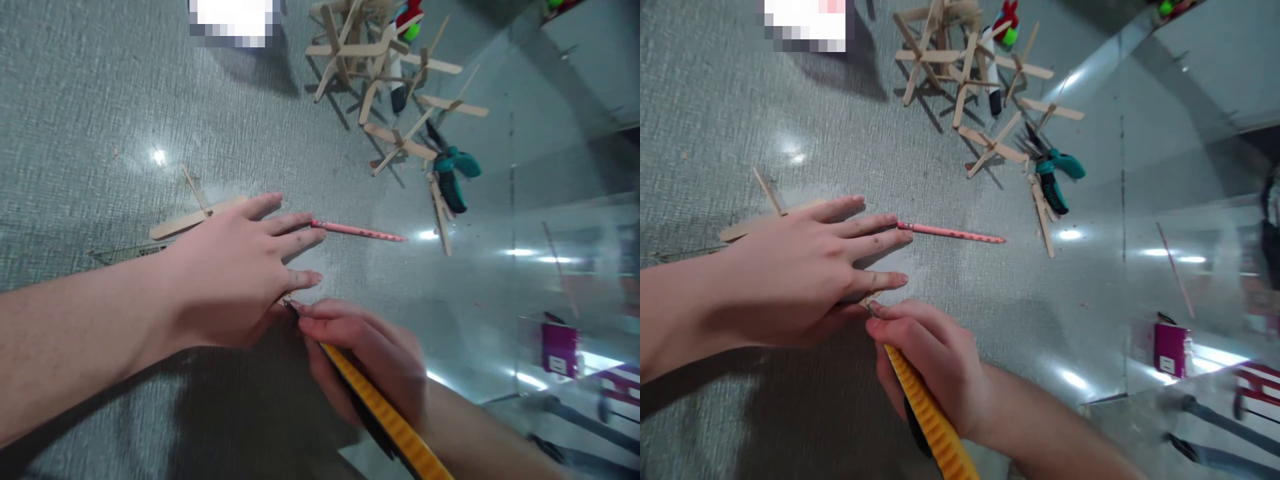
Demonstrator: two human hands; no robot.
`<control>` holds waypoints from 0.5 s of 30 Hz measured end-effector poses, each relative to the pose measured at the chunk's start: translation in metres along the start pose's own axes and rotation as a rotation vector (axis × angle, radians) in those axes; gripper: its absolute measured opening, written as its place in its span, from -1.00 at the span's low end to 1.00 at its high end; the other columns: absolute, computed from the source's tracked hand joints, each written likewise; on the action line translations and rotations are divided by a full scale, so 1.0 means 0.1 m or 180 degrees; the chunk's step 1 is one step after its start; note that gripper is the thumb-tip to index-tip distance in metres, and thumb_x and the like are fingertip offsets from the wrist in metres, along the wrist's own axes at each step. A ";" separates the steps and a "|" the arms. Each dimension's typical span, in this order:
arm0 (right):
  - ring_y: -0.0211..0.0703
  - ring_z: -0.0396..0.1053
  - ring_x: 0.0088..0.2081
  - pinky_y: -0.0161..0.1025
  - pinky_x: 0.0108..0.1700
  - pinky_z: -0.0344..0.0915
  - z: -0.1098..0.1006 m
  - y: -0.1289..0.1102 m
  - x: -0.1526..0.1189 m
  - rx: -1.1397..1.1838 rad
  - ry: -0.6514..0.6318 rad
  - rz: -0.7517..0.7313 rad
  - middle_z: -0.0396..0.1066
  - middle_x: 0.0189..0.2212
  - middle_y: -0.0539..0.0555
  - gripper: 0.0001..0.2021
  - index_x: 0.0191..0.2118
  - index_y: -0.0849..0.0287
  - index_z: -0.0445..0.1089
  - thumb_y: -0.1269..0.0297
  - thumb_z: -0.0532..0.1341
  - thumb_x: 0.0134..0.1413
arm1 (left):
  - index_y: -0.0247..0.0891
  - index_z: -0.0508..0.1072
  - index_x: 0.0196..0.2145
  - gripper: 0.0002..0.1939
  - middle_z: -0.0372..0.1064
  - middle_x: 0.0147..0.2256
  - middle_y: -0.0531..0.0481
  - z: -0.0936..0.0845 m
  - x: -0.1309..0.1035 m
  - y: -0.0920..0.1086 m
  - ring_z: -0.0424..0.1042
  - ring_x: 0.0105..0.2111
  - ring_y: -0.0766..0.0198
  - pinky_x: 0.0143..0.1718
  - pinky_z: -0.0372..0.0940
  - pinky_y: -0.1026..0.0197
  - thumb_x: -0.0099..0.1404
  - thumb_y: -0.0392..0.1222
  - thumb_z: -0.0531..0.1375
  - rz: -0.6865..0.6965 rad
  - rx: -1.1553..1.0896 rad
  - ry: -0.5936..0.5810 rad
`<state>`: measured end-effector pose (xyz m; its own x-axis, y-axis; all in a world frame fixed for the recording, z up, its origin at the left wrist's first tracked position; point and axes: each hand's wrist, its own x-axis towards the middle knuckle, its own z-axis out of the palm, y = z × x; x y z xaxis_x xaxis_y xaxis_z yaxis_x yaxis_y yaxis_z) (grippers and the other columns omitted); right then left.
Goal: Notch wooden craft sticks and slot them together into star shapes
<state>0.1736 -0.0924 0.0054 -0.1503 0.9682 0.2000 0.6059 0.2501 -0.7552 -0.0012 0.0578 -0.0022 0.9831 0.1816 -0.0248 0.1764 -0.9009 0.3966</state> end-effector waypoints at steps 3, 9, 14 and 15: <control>-0.16 0.59 -0.31 -0.36 -0.29 0.56 0.00 0.00 0.01 -0.0175 0.0011 -0.0137 0.57 -0.30 0.13 -0.79 -0.13 0.16 0.44 0.52 0.28 0.13 | 0.04 0.46 0.22 -0.50 0.12 0.41 -0.10 0.00 0.00 0.00 0.10 0.41 -0.16 0.41 -0.09 -0.31 0.34 0.02 0.22 -0.0011 -0.0039 0.0055; -0.19 0.58 -0.39 -0.38 -0.35 0.55 0.01 0.03 0.07 -0.0154 0.0108 -0.0178 0.58 -0.33 0.09 -0.72 -0.11 0.12 0.43 0.57 0.25 0.08 | 0.02 0.47 0.21 -0.50 0.15 0.39 -0.12 0.03 0.00 -0.01 0.11 0.40 -0.18 0.39 -0.04 -0.31 0.33 0.02 0.24 0.0040 -0.0088 0.0114; -0.15 0.62 -0.33 -0.34 -0.28 0.59 -0.01 0.04 0.08 -0.0219 0.0116 -0.0233 0.60 -0.30 0.10 -0.69 -0.09 0.11 0.43 0.57 0.26 0.06 | 0.01 0.47 0.22 -0.48 0.14 0.40 -0.14 0.04 -0.01 -0.02 0.11 0.40 -0.19 0.39 -0.02 -0.30 0.31 0.00 0.26 0.0056 -0.0071 0.0168; -0.13 0.63 -0.31 -0.33 -0.25 0.60 -0.01 0.04 0.07 -0.0251 0.0105 -0.0220 0.61 -0.28 0.11 -0.70 -0.09 0.11 0.43 0.56 0.26 0.05 | 0.01 0.47 0.22 -0.48 0.14 0.40 -0.13 0.04 -0.01 -0.02 0.11 0.40 -0.19 0.39 -0.02 -0.30 0.31 0.00 0.26 0.0061 -0.0070 0.0171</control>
<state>0.1759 -0.0844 0.0044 -0.1688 0.9476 0.2714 0.6547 0.3136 -0.6878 -0.0020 0.0574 -0.0068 0.9821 0.1858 0.0319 0.1559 -0.8956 0.4167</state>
